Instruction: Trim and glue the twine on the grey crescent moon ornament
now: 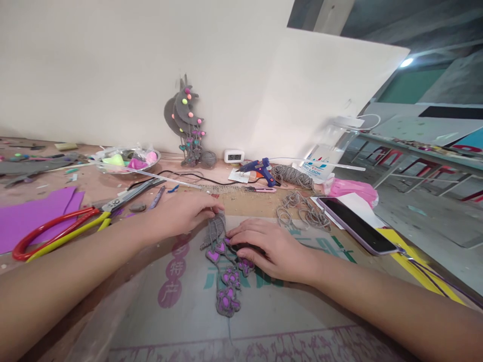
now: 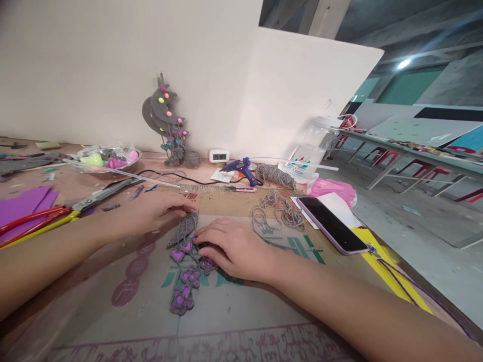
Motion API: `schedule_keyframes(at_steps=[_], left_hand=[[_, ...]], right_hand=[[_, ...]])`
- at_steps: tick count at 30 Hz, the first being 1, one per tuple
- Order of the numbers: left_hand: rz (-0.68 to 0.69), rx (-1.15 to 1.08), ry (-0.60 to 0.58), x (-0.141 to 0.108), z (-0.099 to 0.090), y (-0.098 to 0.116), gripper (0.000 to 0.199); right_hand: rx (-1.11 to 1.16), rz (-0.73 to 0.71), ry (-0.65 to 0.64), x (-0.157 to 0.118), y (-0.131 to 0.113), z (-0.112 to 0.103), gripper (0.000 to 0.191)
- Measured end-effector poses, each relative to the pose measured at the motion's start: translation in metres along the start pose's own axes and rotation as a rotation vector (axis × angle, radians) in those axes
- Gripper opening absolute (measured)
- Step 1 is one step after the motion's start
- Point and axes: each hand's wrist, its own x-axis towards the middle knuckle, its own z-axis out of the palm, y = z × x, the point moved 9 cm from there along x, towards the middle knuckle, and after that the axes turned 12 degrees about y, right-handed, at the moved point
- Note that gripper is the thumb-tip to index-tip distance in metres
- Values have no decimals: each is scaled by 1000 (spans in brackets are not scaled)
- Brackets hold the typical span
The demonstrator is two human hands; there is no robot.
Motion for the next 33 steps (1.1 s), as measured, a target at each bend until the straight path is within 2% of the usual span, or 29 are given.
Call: schedule_keyframes(at_steps=[4, 8, 14, 18, 22, 25, 33], left_hand=[[131, 64, -90, -4, 1, 15, 35], [177, 109, -64, -11, 2, 22, 38], [86, 132, 33, -19, 0, 11, 40], [103, 139, 1, -15, 2, 13, 34], [79, 137, 24, -2, 0, 16, 24], [118, 150, 12, 4, 3, 22, 22], [112, 192, 24, 3, 3, 23, 21]], right_hand=[[1, -7, 6, 0, 0, -1, 22], [0, -21, 1, 0, -2, 0, 23], [-7, -37, 4, 0, -5, 0, 23], [-12, -21, 1, 1, -3, 1, 23], [-3, -22, 13, 2, -3, 1, 22], [5, -18, 22, 2, -3, -1, 22], [0, -19, 15, 0, -2, -1, 20]])
